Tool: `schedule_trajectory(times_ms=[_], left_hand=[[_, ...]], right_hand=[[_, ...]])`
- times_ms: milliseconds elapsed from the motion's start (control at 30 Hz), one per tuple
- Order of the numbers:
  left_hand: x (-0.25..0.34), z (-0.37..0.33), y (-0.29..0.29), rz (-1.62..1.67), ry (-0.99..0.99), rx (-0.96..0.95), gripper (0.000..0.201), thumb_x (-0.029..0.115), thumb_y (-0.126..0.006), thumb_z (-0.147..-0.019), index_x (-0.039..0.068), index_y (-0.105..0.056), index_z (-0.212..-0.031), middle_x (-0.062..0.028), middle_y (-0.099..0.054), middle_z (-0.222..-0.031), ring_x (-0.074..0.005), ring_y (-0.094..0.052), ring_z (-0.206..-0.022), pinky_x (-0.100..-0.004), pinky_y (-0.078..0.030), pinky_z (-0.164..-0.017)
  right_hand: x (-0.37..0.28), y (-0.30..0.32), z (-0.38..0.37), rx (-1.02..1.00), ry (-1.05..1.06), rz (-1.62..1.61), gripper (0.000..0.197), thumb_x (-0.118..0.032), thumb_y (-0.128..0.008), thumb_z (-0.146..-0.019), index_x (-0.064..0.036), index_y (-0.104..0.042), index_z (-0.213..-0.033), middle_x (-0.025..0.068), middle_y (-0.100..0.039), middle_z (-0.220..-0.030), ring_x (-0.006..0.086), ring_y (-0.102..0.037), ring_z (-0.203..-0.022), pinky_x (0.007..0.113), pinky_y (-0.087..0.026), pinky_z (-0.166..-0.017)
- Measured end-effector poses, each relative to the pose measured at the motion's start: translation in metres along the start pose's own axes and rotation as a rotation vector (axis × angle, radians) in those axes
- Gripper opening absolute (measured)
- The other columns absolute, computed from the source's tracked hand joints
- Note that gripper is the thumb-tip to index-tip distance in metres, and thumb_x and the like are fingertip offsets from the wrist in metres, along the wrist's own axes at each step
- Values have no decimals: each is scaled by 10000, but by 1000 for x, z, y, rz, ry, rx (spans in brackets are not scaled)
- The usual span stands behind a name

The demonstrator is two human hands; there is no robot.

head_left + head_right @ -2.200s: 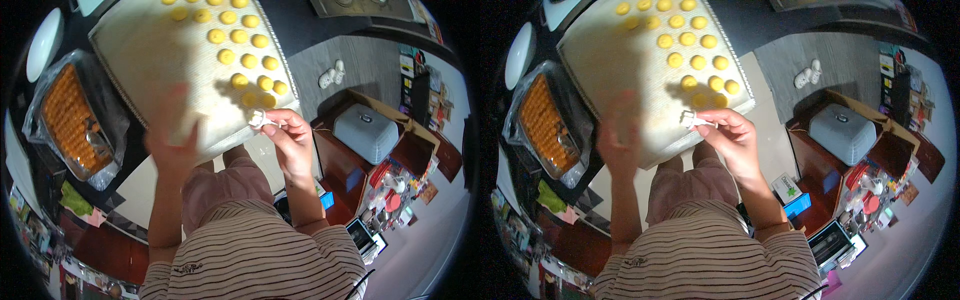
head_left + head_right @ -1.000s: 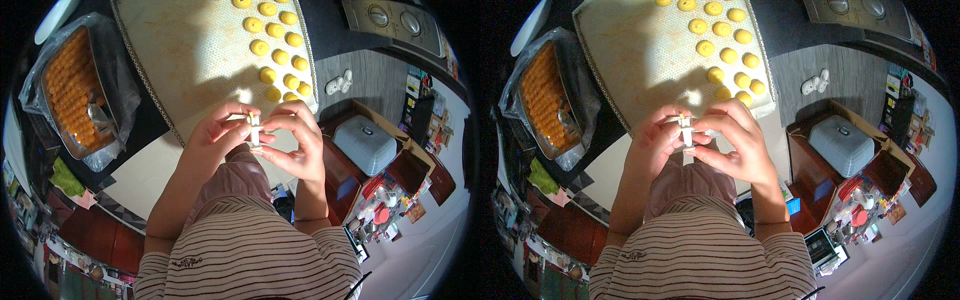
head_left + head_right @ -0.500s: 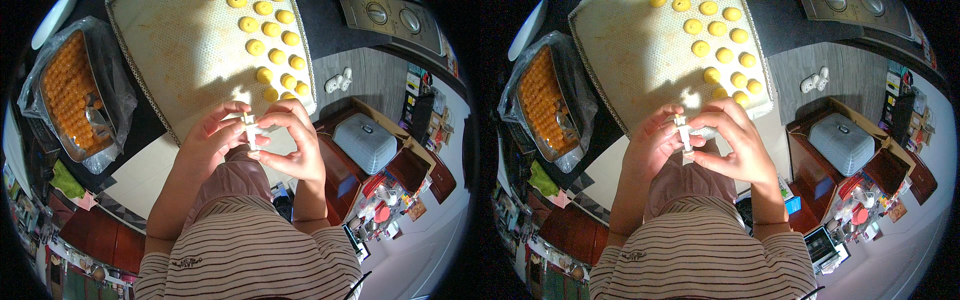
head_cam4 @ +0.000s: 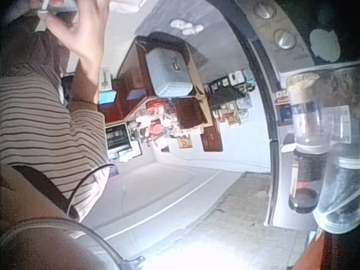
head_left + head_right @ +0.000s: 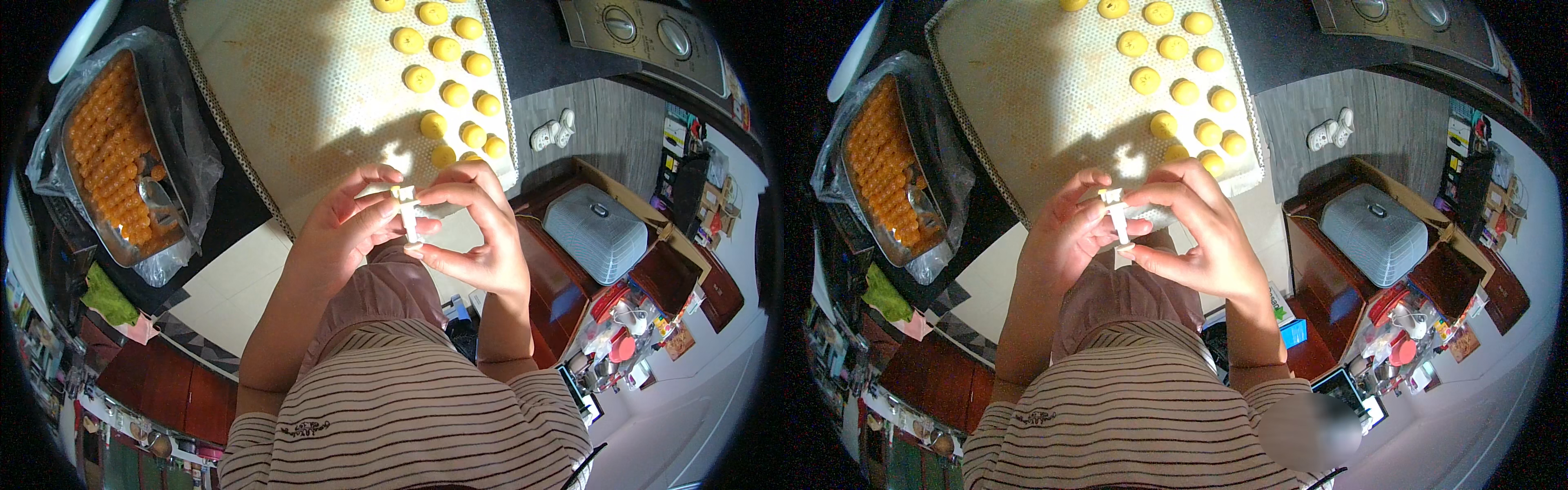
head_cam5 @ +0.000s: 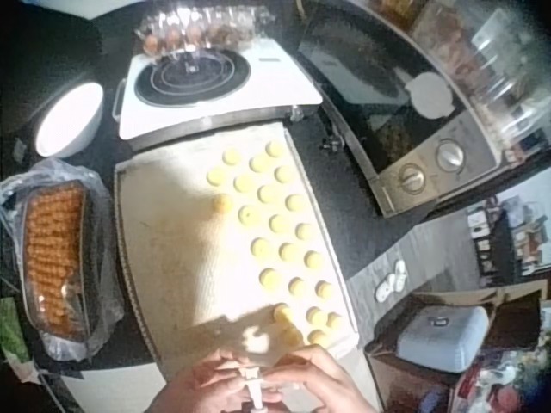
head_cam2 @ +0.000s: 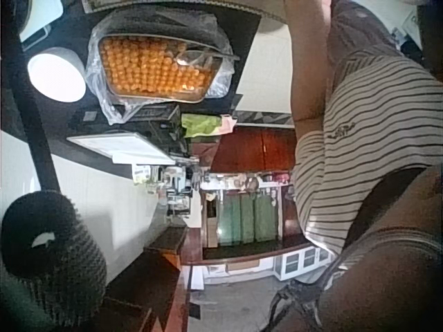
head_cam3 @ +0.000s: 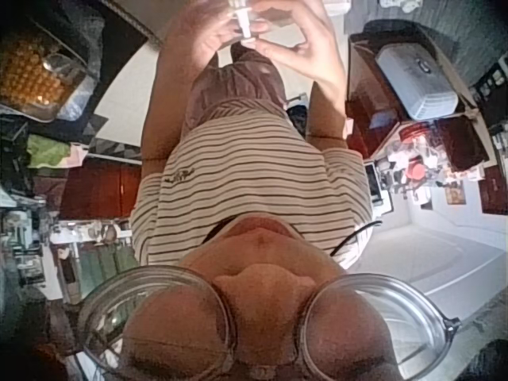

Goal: The person prepares cookies by using a small mold to press patterns into dough rounds on a baking sheet, then carries the tray to a refrigerator and places it inside.

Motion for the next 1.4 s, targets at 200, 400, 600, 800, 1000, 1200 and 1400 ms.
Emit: schedule_trajectory(times_ms=[200, 400, 600, 800, 1000, 1200, 1400], left_hand=[[17, 0, -5, -446, -166, 97, 403, 4, -561, -915, 19, -437, -1299, -177, -648, -1073, -241, -669, -960, -319, -516, -873], [24, 7, -11, -947, -423, 141, 443, 23, -598, -892, 20, -445, -1307, -148, -666, -1034, -186, -667, -908, -295, -505, -824], [27, 11, -19, -1074, -447, 117, 484, -26, -610, -871, -17, -424, -1318, -121, -648, -1055, -159, -623, -965, -303, -474, -875], [30, 13, -22, -1120, -544, 113, 446, 11, -609, -876, 23, -458, -1296, -159, -669, -995, -227, -676, -922, -326, -522, -826], [33, 15, -15, -1019, -465, 128, 445, -33, -580, -881, -16, -437, -1302, -122, -652, -1065, -162, -643, -921, -286, -494, -833], [53, 21, 7, -1019, -533, 241, 405, -39, -530, -908, -15, -443, -1302, -136, -639, -1101, -153, -646, -857, -270, -509, -794], [73, 29, 31, -790, -539, 351, 316, 58, -470, -958, -6, -504, -1265, -108, -634, -1047, -132, -623, -770, -248, -490, -705]], right_hand=[[3, 12, -3, 164, 0, -10, 376, -95, -822, -649, -30, -695, -997, 89, -587, -984, 216, -579, -913, 311, -464, -793], [8, -1, -8, 161, -83, 8, 295, -13, -777, -668, -25, -717, -956, 85, -585, -944, 198, -578, -872, 286, -465, -743], [15, -6, -3, 154, -122, -39, 239, -13, -760, -687, -25, -729, -924, 82, -589, -913, 198, -578, -853, 282, -460, -714], [17, -8, -4, 159, -129, -99, 196, 4, -741, -716, -22, -731, -910, 76, -595, -899, 187, -576, -839, 275, -453, -703], [23, 3, -7, 237, -172, -199, 148, 17, -732, -754, -18, -729, -898, 57, -605, -870, 161, -564, -834, 265, -437, -732], [40, 49, -40, 369, -162, -93, 110, -36, -745, -794, -12, -729, -900, 15, -589, -851, 99, -530, -796, 222, -403, -710], [49, 72, -65, 433, -225, -243, 116, -60, -705, -847, 14, -720, -935, 1, -596, -855, 62, -478, -708, 187, -356, -634]])
Point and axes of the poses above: each hand's wrist, its own z-axis away from the middle knuckle, its own y-axis out of the back of the hand, x = y × z, the point moved 7 cm from there along -z, towards the middle knuckle
